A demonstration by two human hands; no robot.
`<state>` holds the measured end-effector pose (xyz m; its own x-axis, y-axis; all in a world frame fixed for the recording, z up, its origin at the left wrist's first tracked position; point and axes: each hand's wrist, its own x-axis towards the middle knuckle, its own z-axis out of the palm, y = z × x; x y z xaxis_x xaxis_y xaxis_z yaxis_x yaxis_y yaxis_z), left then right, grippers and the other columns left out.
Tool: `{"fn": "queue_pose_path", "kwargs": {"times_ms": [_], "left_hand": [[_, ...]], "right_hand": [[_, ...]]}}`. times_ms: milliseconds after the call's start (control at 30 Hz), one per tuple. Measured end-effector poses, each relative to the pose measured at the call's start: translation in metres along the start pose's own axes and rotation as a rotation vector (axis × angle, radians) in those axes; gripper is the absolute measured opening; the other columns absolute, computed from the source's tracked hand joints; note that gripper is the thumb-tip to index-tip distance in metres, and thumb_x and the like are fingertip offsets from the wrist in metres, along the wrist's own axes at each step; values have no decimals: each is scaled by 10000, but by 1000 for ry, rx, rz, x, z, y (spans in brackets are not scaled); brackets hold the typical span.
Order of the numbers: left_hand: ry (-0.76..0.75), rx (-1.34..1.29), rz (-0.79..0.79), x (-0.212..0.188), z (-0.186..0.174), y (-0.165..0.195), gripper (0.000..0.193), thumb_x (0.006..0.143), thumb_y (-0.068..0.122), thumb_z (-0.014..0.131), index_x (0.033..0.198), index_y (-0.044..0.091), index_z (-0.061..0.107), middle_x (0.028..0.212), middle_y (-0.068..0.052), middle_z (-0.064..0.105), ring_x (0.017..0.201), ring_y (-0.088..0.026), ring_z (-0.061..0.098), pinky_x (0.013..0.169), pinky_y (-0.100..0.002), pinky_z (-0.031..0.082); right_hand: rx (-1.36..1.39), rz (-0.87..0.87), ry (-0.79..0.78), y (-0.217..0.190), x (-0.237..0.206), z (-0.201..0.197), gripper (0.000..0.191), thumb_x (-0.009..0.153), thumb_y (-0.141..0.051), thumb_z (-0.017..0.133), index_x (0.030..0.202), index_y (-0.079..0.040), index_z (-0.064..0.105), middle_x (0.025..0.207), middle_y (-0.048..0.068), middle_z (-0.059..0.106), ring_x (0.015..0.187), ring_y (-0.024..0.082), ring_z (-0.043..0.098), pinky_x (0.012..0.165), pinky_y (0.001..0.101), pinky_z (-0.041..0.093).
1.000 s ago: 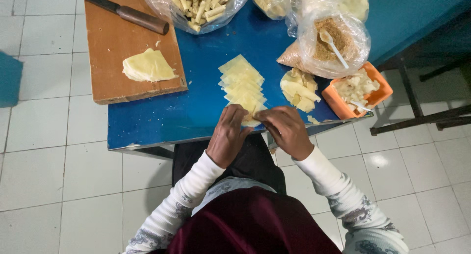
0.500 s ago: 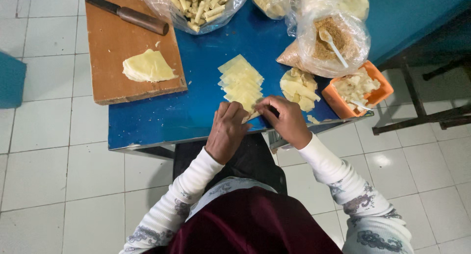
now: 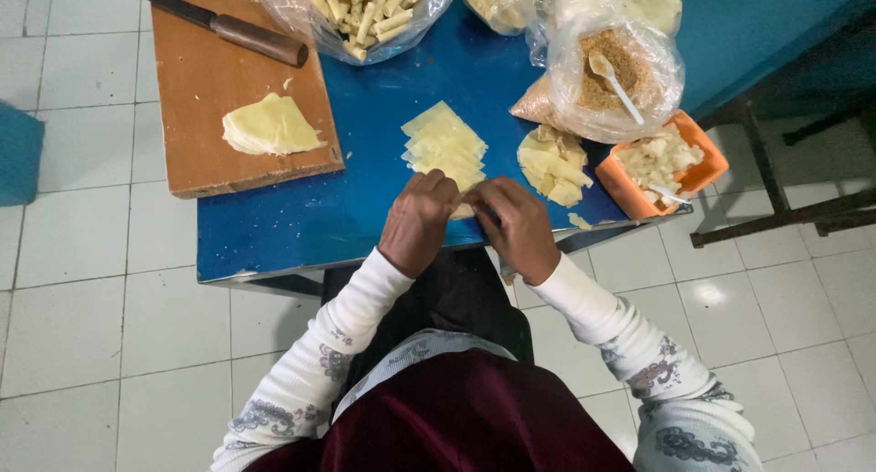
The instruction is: The person sits at a table and arranges thin pastry sheets, then spoons brown sugar from a plastic bag onto a sheet and folds the sheet over the filling, repeating the process for more sheets. Scraps and finished folded pieces are set aside on the table and in an orange container.
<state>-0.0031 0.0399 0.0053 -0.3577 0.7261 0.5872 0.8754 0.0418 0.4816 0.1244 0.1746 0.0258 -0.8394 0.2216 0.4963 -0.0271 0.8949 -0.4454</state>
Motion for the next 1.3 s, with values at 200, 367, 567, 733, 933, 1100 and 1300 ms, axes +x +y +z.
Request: {"fn": "queue_pose_path", "kwargs": {"times_ms": [200,367,567,733,933,1100,1300], "left_hand": [[-7,-170,-64,1,-11,9,76,870,-45,644,862,-10,577,928,-148,554,893,-356,615,739,-443,499],[-36,-267,-54,-5,-18,15,159,768,-23,711,875,-11,595,946,-152,543,927,-369,600,750,-447,496],[-29,-248,-55,0,-14,8,117,857,-36,682,876,-8,570,967,-148,544,936,-350,617,771,-426,508],[-48,-276,-109,1,-15,6,110,911,26,700,905,-8,595,955,-145,571,879,-345,633,712,-420,506],[-20,-200,-31,0,-9,1,107,845,-15,675,910,-27,592,970,-162,556,915,-362,613,766,-435,505],[-13,-249,-21,3,0,-12,100,849,-65,665,851,-18,577,958,-159,541,908,-351,612,768,-417,523],[-58,-271,-82,2,-12,-5,148,829,-46,683,932,-7,585,991,-156,544,912,-361,615,753,-431,514]], "right_hand": [[-86,-202,-10,0,-4,-7,197,879,-13,726,1075,-13,701,1079,114,692,994,309,677,822,405,554],[-64,-179,-68,5,-1,-7,186,870,-87,779,1032,-28,709,1036,117,696,953,309,671,789,401,545],[56,-111,-95,13,2,-7,179,887,-150,781,1002,-30,716,1012,101,727,928,285,679,776,393,548],[59,-127,-115,22,6,-3,118,906,-120,748,991,-44,717,1017,92,727,978,286,685,814,399,547],[125,-2,-164,25,14,-2,106,885,-112,750,982,-71,756,971,100,701,932,292,667,797,395,534],[70,-74,-117,17,10,-6,164,889,-109,755,1031,-33,726,1012,100,708,944,297,661,801,397,528],[-43,-157,-73,10,10,-4,141,877,-94,778,989,-35,716,985,96,676,954,299,638,811,398,522]]}}
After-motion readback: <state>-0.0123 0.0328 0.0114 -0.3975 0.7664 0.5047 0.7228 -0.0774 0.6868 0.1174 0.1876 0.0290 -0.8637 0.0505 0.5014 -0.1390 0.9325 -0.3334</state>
